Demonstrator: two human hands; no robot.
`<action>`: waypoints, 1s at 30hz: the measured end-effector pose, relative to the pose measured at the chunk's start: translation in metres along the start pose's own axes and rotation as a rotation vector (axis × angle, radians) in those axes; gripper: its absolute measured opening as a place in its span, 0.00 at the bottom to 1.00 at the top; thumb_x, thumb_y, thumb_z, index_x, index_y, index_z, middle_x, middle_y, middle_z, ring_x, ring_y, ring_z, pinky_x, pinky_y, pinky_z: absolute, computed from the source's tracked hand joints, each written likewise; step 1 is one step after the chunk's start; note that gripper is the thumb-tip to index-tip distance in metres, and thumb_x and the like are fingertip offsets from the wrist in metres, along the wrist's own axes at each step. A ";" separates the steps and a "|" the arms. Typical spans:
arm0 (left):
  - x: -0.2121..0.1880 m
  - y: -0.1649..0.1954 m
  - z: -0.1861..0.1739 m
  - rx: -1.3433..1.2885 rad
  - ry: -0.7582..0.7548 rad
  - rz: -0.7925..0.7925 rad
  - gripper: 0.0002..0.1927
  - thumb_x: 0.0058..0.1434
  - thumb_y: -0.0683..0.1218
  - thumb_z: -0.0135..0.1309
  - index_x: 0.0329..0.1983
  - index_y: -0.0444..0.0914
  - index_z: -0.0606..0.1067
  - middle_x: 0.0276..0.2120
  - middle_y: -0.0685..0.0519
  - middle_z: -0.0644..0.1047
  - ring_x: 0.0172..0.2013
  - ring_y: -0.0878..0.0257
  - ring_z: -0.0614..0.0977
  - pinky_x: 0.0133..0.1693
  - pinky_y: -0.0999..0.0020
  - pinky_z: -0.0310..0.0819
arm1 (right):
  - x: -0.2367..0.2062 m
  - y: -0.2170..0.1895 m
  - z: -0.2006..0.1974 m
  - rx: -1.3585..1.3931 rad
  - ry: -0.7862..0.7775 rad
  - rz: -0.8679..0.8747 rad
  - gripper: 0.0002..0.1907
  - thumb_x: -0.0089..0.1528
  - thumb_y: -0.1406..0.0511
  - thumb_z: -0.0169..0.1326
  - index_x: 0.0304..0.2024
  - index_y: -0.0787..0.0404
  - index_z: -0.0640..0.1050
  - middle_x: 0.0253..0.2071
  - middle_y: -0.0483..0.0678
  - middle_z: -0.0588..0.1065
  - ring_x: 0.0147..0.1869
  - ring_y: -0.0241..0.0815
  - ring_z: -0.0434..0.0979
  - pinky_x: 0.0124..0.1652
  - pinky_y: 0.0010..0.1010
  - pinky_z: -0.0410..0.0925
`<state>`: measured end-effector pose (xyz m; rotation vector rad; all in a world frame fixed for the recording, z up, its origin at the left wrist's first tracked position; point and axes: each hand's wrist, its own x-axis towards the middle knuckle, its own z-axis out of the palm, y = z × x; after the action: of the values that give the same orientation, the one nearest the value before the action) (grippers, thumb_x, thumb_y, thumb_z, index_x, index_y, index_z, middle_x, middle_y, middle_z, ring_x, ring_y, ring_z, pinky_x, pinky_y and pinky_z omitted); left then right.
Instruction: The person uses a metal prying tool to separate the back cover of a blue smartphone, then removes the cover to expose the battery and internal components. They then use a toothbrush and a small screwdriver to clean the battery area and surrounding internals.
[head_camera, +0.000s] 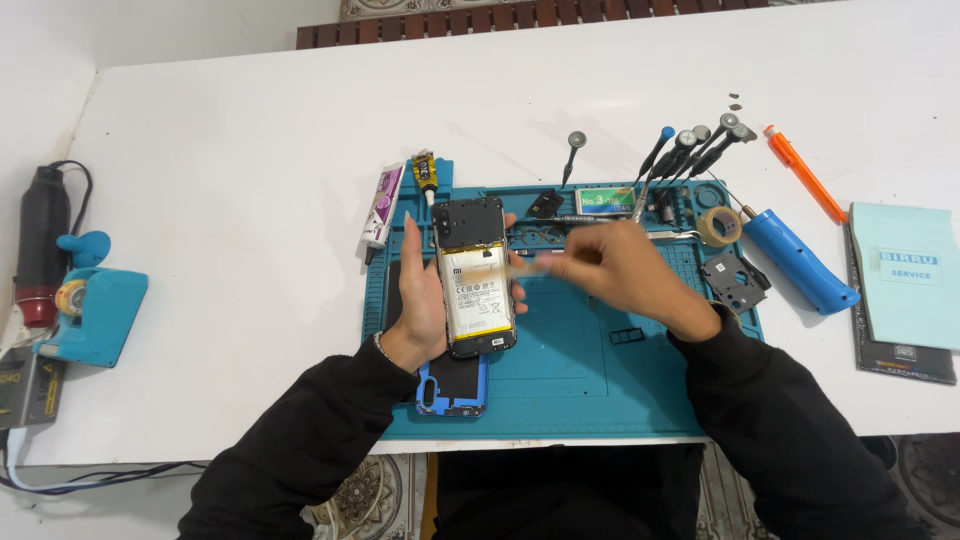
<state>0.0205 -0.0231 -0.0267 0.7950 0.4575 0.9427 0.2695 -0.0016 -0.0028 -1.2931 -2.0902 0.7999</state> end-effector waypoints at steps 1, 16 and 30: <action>0.000 0.000 0.000 0.010 0.001 -0.004 0.59 0.59 0.82 0.18 0.76 0.35 0.58 0.45 0.45 0.75 0.39 0.53 0.83 0.42 0.53 0.84 | -0.001 0.000 0.000 0.017 -0.025 -0.004 0.23 0.62 0.53 0.61 0.20 0.62 0.79 0.11 0.41 0.65 0.15 0.30 0.54 0.17 0.28 0.47; 0.002 0.001 0.003 -0.008 0.007 0.035 0.56 0.63 0.80 0.19 0.75 0.34 0.60 0.43 0.43 0.73 0.38 0.54 0.83 0.42 0.53 0.85 | 0.003 0.000 -0.011 -0.029 0.065 0.013 0.23 0.62 0.54 0.62 0.19 0.63 0.78 0.11 0.42 0.66 0.13 0.30 0.57 0.18 0.27 0.48; 0.002 0.003 0.000 -0.041 0.027 0.079 0.54 0.64 0.79 0.19 0.75 0.36 0.61 0.42 0.40 0.76 0.40 0.52 0.84 0.44 0.52 0.84 | 0.004 0.000 -0.021 -0.048 0.159 0.002 0.21 0.63 0.57 0.63 0.23 0.65 0.79 0.11 0.43 0.65 0.15 0.31 0.55 0.19 0.27 0.47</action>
<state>0.0197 -0.0203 -0.0244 0.7683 0.4318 1.0343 0.2830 0.0063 0.0118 -1.3391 -1.9927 0.6294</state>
